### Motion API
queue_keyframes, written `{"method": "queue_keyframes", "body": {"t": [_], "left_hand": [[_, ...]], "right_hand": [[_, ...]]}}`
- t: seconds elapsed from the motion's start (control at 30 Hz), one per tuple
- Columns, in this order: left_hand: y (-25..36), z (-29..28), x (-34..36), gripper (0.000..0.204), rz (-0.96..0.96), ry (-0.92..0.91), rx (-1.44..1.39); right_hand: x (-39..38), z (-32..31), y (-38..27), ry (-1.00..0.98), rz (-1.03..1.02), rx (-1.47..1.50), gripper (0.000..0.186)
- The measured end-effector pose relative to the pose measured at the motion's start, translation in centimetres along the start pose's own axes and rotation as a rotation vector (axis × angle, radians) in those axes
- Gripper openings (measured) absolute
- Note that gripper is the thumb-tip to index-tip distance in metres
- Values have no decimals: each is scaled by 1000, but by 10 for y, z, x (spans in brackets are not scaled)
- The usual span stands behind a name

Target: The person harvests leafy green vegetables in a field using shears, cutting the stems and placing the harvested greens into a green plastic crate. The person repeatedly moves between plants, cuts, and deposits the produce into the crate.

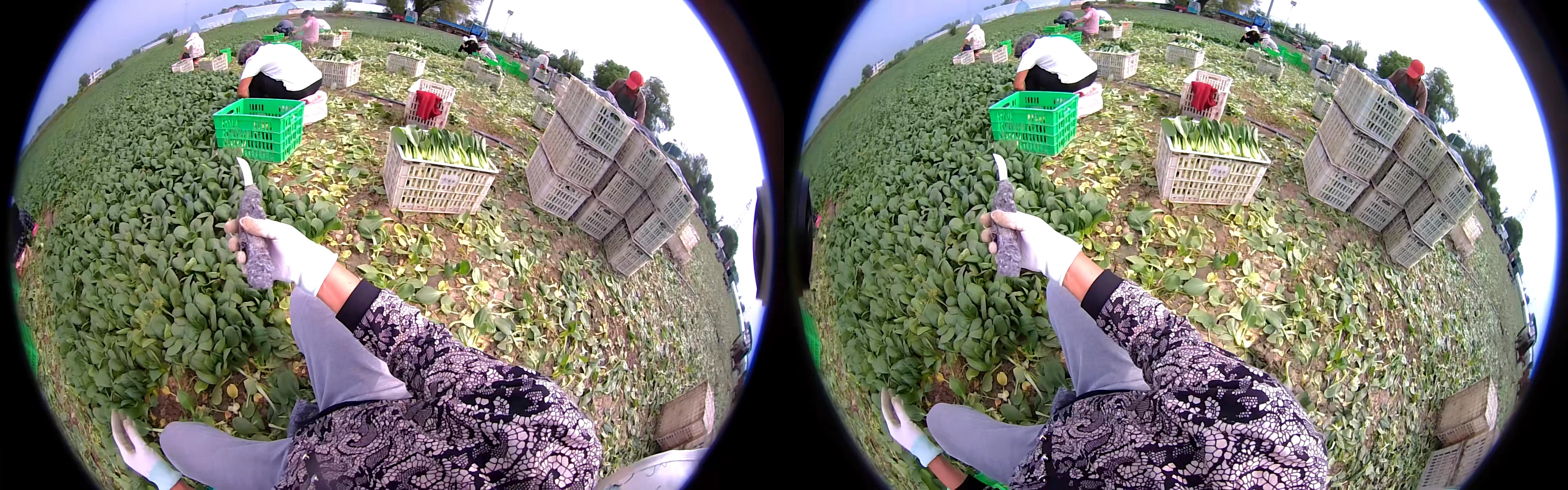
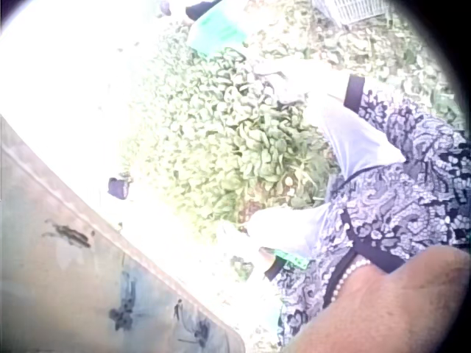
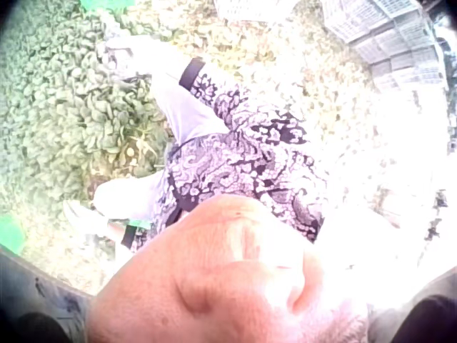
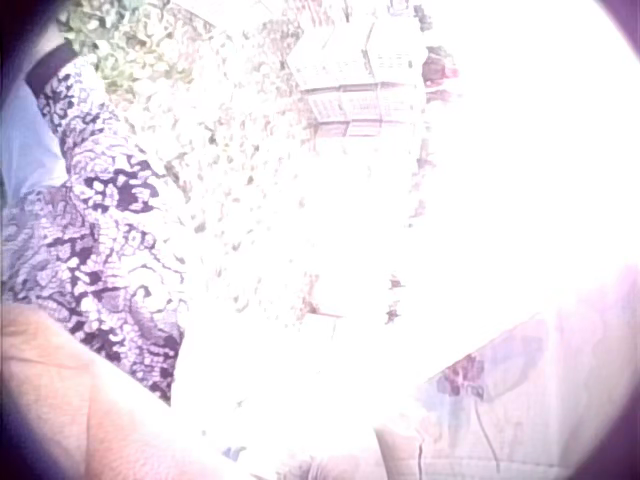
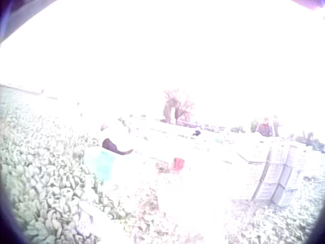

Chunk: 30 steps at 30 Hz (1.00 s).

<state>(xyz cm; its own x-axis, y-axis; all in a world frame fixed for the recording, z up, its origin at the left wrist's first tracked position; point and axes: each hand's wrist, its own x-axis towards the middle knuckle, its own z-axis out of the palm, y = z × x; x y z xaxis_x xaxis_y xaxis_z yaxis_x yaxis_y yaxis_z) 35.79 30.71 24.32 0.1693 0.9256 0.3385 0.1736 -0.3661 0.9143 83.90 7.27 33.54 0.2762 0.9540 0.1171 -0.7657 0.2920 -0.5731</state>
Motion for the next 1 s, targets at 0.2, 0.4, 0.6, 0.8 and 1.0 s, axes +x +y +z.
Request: {"method": "queue_keyframes", "body": {"t": [0.2, 0.4, 0.6, 0.8, 1.0], "left_hand": [[89, 184, -24, 35, 147, -665, 310], [67, 290, -17, 46, 210, -1137, 490], [-6, 385, -65, 38, 132, -1380, 798], [-52, 491, -86, 20, 421, -1566, 792], [-98, 636, -89, 20, 826, -1570, 556]], "right_hand": [[-108, -160, -65, 725, -164, -817, 18], [-129, -287, 14, 783, 333, -992, 21], [-126, -408, 94, 698, 459, -905, 30], [-52, -449, 106, 858, 551, -989, 40], [-12, -520, 142, 954, 505, -1423, 31]]}}
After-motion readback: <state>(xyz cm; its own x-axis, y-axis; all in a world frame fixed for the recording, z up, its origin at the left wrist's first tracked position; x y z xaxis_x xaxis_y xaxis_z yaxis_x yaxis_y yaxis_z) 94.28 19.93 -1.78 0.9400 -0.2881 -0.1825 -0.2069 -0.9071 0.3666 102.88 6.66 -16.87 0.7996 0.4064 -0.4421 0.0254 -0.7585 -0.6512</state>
